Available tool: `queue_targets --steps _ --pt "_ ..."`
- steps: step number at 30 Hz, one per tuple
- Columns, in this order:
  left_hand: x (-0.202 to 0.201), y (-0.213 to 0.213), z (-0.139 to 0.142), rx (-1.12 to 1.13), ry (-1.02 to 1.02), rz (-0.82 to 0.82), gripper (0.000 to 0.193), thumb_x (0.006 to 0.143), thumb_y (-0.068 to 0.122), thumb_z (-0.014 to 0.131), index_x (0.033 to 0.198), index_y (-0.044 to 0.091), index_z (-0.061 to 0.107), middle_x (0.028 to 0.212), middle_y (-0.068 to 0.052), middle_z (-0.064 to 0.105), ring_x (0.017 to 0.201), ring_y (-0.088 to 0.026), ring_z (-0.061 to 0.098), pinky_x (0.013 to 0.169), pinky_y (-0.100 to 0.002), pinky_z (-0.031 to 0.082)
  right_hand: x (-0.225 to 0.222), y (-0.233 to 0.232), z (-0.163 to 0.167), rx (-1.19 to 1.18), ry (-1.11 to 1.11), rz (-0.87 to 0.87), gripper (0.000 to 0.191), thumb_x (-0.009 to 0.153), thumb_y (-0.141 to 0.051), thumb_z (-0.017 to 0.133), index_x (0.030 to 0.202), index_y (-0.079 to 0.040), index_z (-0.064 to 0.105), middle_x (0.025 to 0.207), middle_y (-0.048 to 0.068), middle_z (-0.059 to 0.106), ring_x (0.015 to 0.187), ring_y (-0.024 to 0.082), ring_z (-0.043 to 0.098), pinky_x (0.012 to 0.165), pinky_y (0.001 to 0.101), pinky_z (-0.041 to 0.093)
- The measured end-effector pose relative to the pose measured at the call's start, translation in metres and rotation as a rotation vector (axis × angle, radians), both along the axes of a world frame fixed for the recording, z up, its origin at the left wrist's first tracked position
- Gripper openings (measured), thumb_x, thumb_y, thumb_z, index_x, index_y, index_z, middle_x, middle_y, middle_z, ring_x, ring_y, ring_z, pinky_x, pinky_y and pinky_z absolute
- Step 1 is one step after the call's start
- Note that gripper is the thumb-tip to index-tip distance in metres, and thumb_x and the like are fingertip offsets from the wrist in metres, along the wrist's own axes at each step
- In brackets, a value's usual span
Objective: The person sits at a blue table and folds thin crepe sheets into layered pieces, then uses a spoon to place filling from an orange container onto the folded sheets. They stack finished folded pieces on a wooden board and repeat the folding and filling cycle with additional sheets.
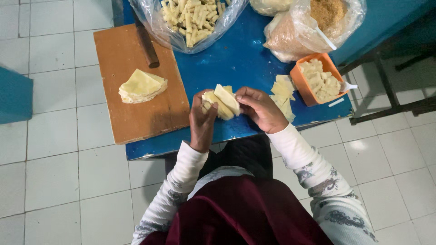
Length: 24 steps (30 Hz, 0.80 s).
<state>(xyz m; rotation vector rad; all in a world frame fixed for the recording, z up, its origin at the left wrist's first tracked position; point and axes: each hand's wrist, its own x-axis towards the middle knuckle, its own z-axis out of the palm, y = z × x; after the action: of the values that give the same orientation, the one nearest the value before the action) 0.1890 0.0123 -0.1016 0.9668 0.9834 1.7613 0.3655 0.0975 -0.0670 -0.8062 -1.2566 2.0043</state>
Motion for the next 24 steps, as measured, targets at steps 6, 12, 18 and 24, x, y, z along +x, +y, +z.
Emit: queue_targets --steps 6,12,18,24 --pt "0.004 -0.003 0.008 -0.027 0.179 -0.008 0.039 0.104 0.013 0.064 0.136 0.0 0.047 0.123 -0.011 0.064 0.111 -0.015 0.064 0.093 -0.028 0.055 -0.003 -0.017 0.006 0.519 -0.304 -0.065 0.011 0.102 -0.013 0.065 0.098 -0.003 0.067 0.094 -0.002 0.063 0.085 0.005 0.055 0.078 0.0243 0.046" --pt "0.004 -0.004 0.002 -0.059 0.237 0.025 0.04 0.102 0.011 0.065 0.137 0.001 0.049 0.119 -0.01 0.065 0.105 -0.015 0.064 0.088 -0.028 0.057 0.004 -0.006 -0.007 0.213 -0.124 -0.05 0.011 0.101 -0.017 0.065 0.102 -0.006 0.066 0.098 -0.002 0.064 0.09 0.006 0.06 0.083 0.0244 0.049" --pt "0.003 -0.013 -0.011 -0.055 -0.119 -0.063 0.036 0.104 0.008 0.062 0.135 0.003 0.045 0.123 -0.009 0.06 0.11 -0.014 0.063 0.091 -0.03 0.058 0.022 0.031 -0.032 -0.161 0.053 -0.158 0.009 0.102 -0.015 0.066 0.109 -0.011 0.064 0.099 -0.003 0.064 0.089 0.01 0.061 0.078 0.0254 0.049" --pt "-0.001 -0.03 -0.008 -0.123 -0.146 -0.054 0.036 0.103 0.008 0.062 0.135 0.004 0.045 0.121 -0.012 0.06 0.109 -0.018 0.064 0.089 -0.034 0.057 0.023 0.051 -0.014 0.674 -0.331 -0.344 0.005 0.104 -0.01 0.065 0.107 -0.006 0.065 0.1 0.002 0.071 0.094 0.014 0.069 0.084 0.0311 0.056"
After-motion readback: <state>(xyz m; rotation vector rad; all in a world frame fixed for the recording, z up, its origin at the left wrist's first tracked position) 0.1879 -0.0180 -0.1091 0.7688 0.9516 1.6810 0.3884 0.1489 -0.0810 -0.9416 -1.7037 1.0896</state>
